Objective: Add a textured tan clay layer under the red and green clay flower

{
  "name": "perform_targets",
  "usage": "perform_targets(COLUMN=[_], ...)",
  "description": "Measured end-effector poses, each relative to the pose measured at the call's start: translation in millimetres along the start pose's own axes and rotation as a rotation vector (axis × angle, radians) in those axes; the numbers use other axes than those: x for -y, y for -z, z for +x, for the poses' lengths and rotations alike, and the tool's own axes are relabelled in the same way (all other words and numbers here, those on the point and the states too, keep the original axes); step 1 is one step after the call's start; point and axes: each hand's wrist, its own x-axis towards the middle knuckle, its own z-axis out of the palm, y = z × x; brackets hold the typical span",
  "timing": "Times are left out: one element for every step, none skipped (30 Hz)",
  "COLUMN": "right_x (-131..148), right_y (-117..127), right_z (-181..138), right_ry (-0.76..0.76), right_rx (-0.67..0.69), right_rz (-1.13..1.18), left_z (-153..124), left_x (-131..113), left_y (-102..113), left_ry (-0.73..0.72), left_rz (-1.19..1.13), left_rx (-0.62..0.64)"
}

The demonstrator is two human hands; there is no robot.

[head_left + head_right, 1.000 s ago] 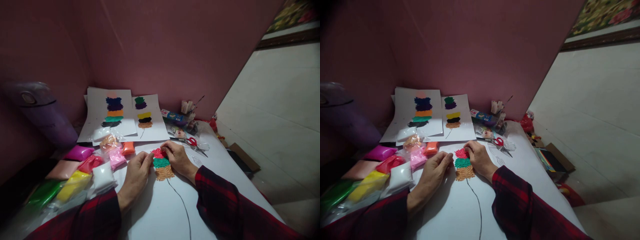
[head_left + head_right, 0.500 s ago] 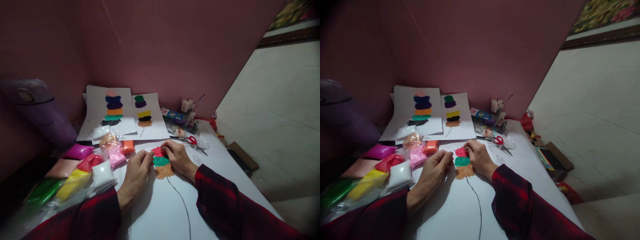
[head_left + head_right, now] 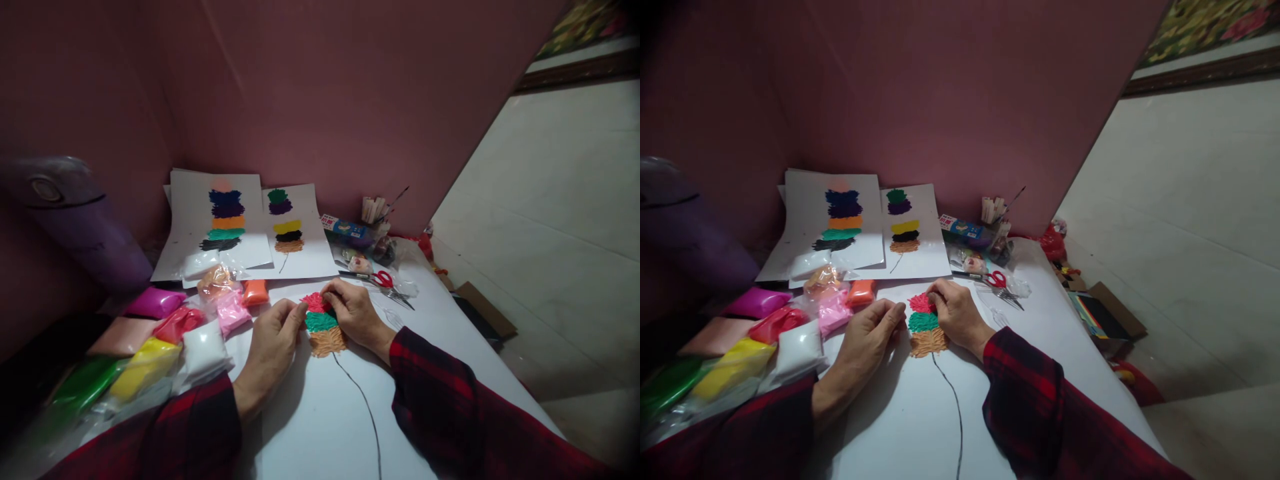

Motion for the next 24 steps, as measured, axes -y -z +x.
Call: perform_targets(right_x=[0.2, 0.4, 0.5, 0.6, 0.7, 0.8, 1.0, 1.2, 1.4, 1.6, 1.9, 2.1, 2.2, 2.3, 2.3, 2.2, 2.1, 2.0, 1.9, 1.9, 1.9, 1.9, 2.1, 2.2], right_y=[0.3, 0.5, 0.7, 0.8, 0.9, 1.0, 1.0, 1.0, 1.0, 0.9, 0.9, 0.9, 0.8, 0.8, 0.7, 0.7, 0.7, 0.7, 0.7, 0.7, 0.8, 0.9, 1.0, 1.2], right_z=[-0.3, -0.5, -0.6, -0.6, -0.5, -0.4, -0.2, -0.1, 0.0, 0.0, 0.0, -0.1, -0.1, -0.2, -0.2, -0.2, -0.2, -0.1, -0.2, -0.3, -0.4, -0.6, -0.9, -1.1], right_ry=[-0.003, -0.005, -0.007, -0.007, -0.007, -0.007, -0.006, -0.004, -0.003, -0.002, -0.003, -0.004, -0.006, -0.007, -0.007, -0.007, -0.005, -0.004, -0.003, -0.003, -0.002, -0.001, 0.0, 0.001], right_rx=[0.0, 0.001, 0.003, 0.005, 0.007, 0.008, 0.008, 0.009, 0.008, 0.008, 0.008, 0.009, 0.01, 0.011, 0.014, 0.015, 0.016, 0.016, 0.016, 0.016, 0.016, 0.018, 0.02, 0.022], right_rz=[0.001, 0.002, 0.004, 0.006, 0.008, 0.009, 0.009, 0.009, 0.008, 0.008, 0.009, 0.01, 0.012, 0.012, 0.012, 0.011, 0.009, 0.006, 0.004, 0.003, 0.003, 0.003, 0.002, 0.0], left_z=[0.0, 0.0, 0.0, 0.1, 0.1, 0.2, 0.2, 0.3, 0.3, 0.3, 0.4, 0.5, 0.6, 0.8, 1.0, 1.2, 1.3, 1.4, 1.4, 1.3, 1.1, 1.0, 0.8, 0.7], left_x=[0.3, 0.5, 0.5, 0.3, 0.1, -0.2, -0.3, -0.3, -0.1, 0.2, 0.7, 1.3, 1.7, 2.1, 2.4, 2.4, 2.4, 2.2, 2.0, 1.9, 1.8, 1.8, 1.8, 1.9], left_y=[-0.2, -0.4, -0.6, -0.7, -0.8, -0.8, -0.7, -0.6, -0.5, -0.4, -0.4, -0.3, -0.3, -0.4, -0.4, -0.5, -0.5, -0.5, -0.5, -0.5, -0.5, -0.5, -0.5, -0.5], left_ry=[0.003, 0.003, 0.003, 0.0, -0.004, -0.008, -0.011, -0.011, -0.01, -0.008, -0.006, -0.005, -0.004, -0.005, -0.005, -0.007, -0.009, -0.011, -0.011, -0.01, -0.007, -0.004, -0.003, -0.005], left_rz=[-0.006, -0.01, -0.011, -0.009, -0.006, -0.002, 0.001, 0.004, 0.005, 0.006, 0.006, 0.006, 0.004, 0.002, -0.001, -0.003, -0.006, -0.009, -0.011, -0.012, -0.012, -0.01, -0.008, -0.006], left_rx=[0.0, 0.0, 0.001, 0.001, 0.001, 0.0, -0.002, -0.003, -0.003, -0.004, -0.002, 0.0, 0.002, 0.004, 0.005, 0.005, 0.004, 0.003, 0.005, 0.004, 0.004, 0.004, 0.003, 0.002])
